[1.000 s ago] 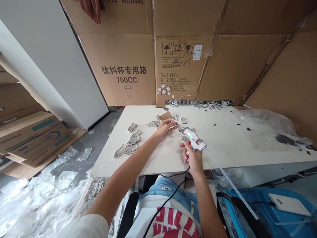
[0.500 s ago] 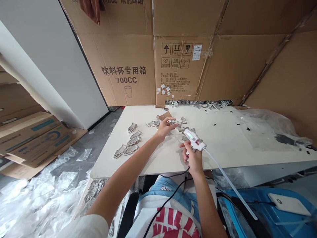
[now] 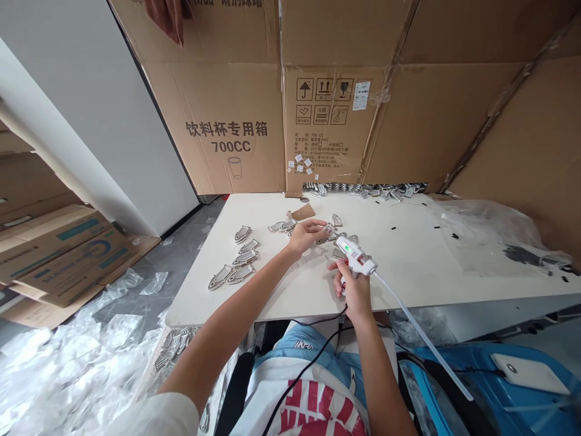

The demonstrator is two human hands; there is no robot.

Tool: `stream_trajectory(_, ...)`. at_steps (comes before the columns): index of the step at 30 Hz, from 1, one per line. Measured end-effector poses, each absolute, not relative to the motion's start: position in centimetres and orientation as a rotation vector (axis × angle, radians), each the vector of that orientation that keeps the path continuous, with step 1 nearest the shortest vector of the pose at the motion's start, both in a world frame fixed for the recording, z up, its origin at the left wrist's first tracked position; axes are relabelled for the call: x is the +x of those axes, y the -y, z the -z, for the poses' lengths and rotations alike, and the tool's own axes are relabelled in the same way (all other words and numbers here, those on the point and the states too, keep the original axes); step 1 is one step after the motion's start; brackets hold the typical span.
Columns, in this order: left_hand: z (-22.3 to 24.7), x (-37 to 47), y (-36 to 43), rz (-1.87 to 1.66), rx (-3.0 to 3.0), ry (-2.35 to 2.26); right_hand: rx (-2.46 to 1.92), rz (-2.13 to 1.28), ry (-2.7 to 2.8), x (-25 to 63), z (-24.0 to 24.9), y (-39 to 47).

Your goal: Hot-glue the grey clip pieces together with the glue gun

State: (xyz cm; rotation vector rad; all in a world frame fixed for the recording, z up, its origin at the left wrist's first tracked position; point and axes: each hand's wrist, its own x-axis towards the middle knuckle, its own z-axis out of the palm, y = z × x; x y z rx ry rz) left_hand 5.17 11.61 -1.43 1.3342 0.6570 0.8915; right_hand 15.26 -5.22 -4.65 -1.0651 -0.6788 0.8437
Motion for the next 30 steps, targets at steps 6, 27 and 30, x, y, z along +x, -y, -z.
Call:
stream_trajectory(6,1.89,5.27,-11.63,-0.855,1.334,-0.633,-1.06,-0.845,0.664,15.24,4.62,5.23)
stream_trajectory(27,1.83,5.3,-11.34,-0.844,1.365,-0.61,-1.15,-0.837,0.613,15.16,4.3,4.95)
stream_trajectory(30,1.86,5.35,-11.36,-0.839,1.363,-0.626,-1.158,-0.843,0.603,15.17,4.41,4.9)
